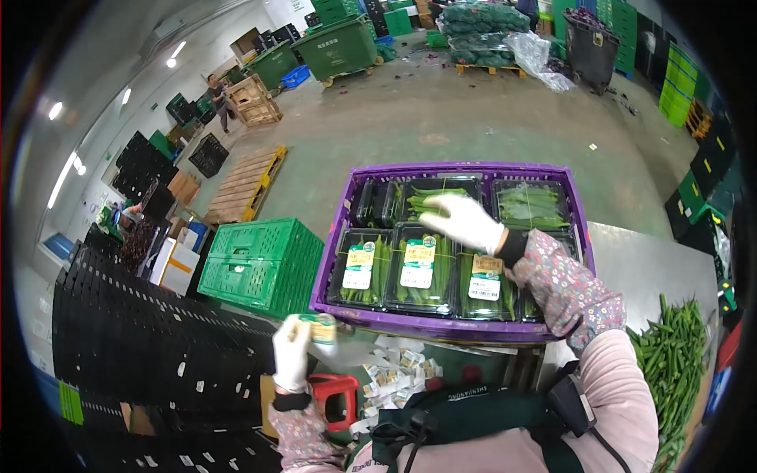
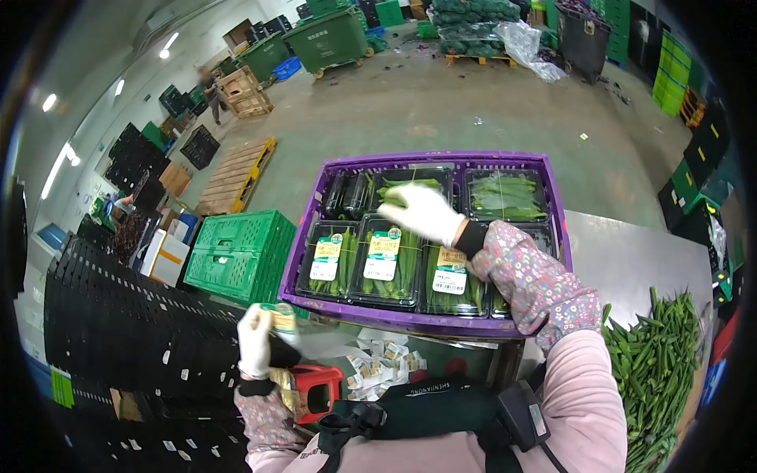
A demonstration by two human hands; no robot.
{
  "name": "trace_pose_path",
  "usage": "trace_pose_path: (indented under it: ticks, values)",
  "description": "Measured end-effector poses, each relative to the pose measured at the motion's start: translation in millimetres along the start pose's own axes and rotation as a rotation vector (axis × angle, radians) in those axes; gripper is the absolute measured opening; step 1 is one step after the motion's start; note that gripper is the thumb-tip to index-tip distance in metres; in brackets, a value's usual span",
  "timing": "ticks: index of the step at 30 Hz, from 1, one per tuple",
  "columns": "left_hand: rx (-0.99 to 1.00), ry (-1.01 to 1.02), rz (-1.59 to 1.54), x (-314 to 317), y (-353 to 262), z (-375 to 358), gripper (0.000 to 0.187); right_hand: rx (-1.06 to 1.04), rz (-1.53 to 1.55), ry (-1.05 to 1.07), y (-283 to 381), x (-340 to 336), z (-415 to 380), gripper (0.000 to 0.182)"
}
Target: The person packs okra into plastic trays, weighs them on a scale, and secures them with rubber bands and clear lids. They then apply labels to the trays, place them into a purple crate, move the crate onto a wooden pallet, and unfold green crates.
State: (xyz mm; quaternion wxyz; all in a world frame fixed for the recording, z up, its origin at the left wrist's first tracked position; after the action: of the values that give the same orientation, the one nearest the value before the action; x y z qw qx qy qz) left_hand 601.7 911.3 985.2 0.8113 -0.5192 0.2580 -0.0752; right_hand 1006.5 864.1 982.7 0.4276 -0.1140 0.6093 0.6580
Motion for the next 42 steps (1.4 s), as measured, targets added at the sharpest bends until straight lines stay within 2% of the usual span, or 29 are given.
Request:
trace_pose_path:
  ticks: [1, 3, 4, 5, 8, 9, 10, 12, 13, 16, 17, 19, 20, 21, 23, 24, 25, 27, 28, 30, 31, 34, 36, 37, 38, 39, 40, 41, 42]
  values:
    - [0.004, 0.029, -0.05, 20, -10, -2, 0.015, 0.113, 0.176, 0.267, 21, -2, -18, 0.056]
    - [-0.025, 0.105, -0.099, 59, -18, -4, 0.011, 0.086, 0.242, 0.606, 47, 5, -43, 0.063]
    - [-0.089, 0.085, -0.215, 76, -10, -6, 0.011, 0.137, 0.221, 0.646, 62, 3, -62, 0.067]
    - [-0.109, 0.081, -0.241, 89, -5, -6, 0.01, 0.039, 0.209, 0.678, 61, 16, -72, 0.07]
    - [-0.008, 0.075, -0.279, 122, 12, 2, 0.012, -0.134, 0.052, 0.578, 71, 32, -92, 0.06]
    - [-0.125, 0.076, -0.32, 128, 13, 3, 0.014, 0.011, 0.072, 0.641, 71, 34, -97, 0.042]
    - [-0.123, 0.104, -0.336, 134, 10, 6, 0.014, 0.102, 0.196, 0.641, 70, 39, -101, 0.037]
    - [0.047, 0.055, -0.301, 140, 3, 13, 0.016, -0.114, 0.045, 0.31, 60, 44, -105, 0.03]
    - [0.123, 0.13, -0.245, 138, 4, 16, 0.016, -0.068, 0.141, 0.263, 53, 36, -101, 0.026]
    - [-0.145, 0.369, -0.36, 122, 10, 10, 0.012, 0.042, 0.155, -0.064, -8, -17, -72, 0.016]
    - [-0.177, 0.388, -0.42, 117, 20, 6, 0.012, 0.505, 0.519, -0.145, -20, -46, -66, 0.018]
    - [-0.236, 0.43, -0.427, 109, 18, 3, 0.012, 0.452, 0.242, -0.298, -58, -72, -59, 0.022]
    - [-0.288, 0.469, -0.423, 105, 18, 1, 0.012, 0.626, 0.305, -0.408, -117, -96, -49, 0.025]
    - [-0.208, 0.546, -0.354, 99, 33, 0, 0.009, 0.675, 0.371, -0.432, -124, -101, -50, 0.03]
    - [-0.253, 0.536, -0.43, 98, 20, 1, 0.011, 0.829, 0.293, -0.415, -150, -105, -46, 0.034]
    - [-0.297, 0.523, -0.504, 98, 16, 0, 0.014, 0.837, 0.265, -0.429, -162, -102, -44, 0.037]
    - [-0.258, 0.534, -0.527, 98, 28, -2, 0.034, 0.837, 0.264, -0.426, -173, -96, -42, 0.037]
    - [-0.288, 0.482, -0.639, 97, 20, 0, 0.042, 0.808, -0.166, -0.561, -176, -87, -37, 0.049]
    - [-0.314, 0.431, -0.752, 97, 14, 3, 0.049, 0.806, -0.166, -0.558, -179, -84, -36, 0.049]
    - [-0.325, 0.421, -0.768, 93, 6, 7, 0.062, 1.098, -0.456, -0.456, -138, -83, -39, 0.076]
    - [-0.349, 0.435, -0.814, 91, 4, 9, 0.061, 1.026, -0.678, -0.545, -133, -84, -38, 0.101]
    - [-0.395, 0.416, -0.873, 86, 17, 5, 0.046, 0.699, -0.957, -0.838, -105, -97, -41, 0.094]
    - [-0.026, 0.397, -0.474, 87, 26, 6, 0.024, 0.445, -0.815, -0.769, -91, -87, -37, 0.077]
    - [0.122, 0.368, -0.38, 90, 19, 8, 0.013, 0.215, -0.58, -0.719, -79, -69, -40, 0.057]
    - [0.164, 0.314, -0.359, 95, 14, 8, 0.012, 0.297, -0.144, -0.491, -28, -51, -47, 0.045]
    - [0.029, 0.27, -0.497, 100, 6, 8, 0.01, 0.239, -0.097, -0.213, -12, -29, -49, 0.045]
    - [-0.105, 0.226, -0.635, 102, 1, 7, 0.009, 0.398, 0.203, 0.03, 38, -19, -64, 0.047]
    - [-0.104, 0.227, -0.634, 102, 4, 6, 0.009, 0.366, 0.288, 0.163, 41, 7, -72, 0.052]
    - [-0.124, 0.22, -0.562, 102, 12, 4, 0.01, 0.392, 0.093, 0.318, 73, 12, -80, 0.057]
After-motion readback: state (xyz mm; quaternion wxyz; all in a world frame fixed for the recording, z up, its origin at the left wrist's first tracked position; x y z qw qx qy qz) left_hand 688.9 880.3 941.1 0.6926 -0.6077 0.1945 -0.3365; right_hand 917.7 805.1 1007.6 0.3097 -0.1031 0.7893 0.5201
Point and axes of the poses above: each hand's wrist, its own z-axis towards the middle knuckle, its own x-axis out of the palm, y = z × x, the point moved 2 cm from there along z, towards the middle knuckle, and after that the axes turned 15 degrees about x, right-handed, at the moved point
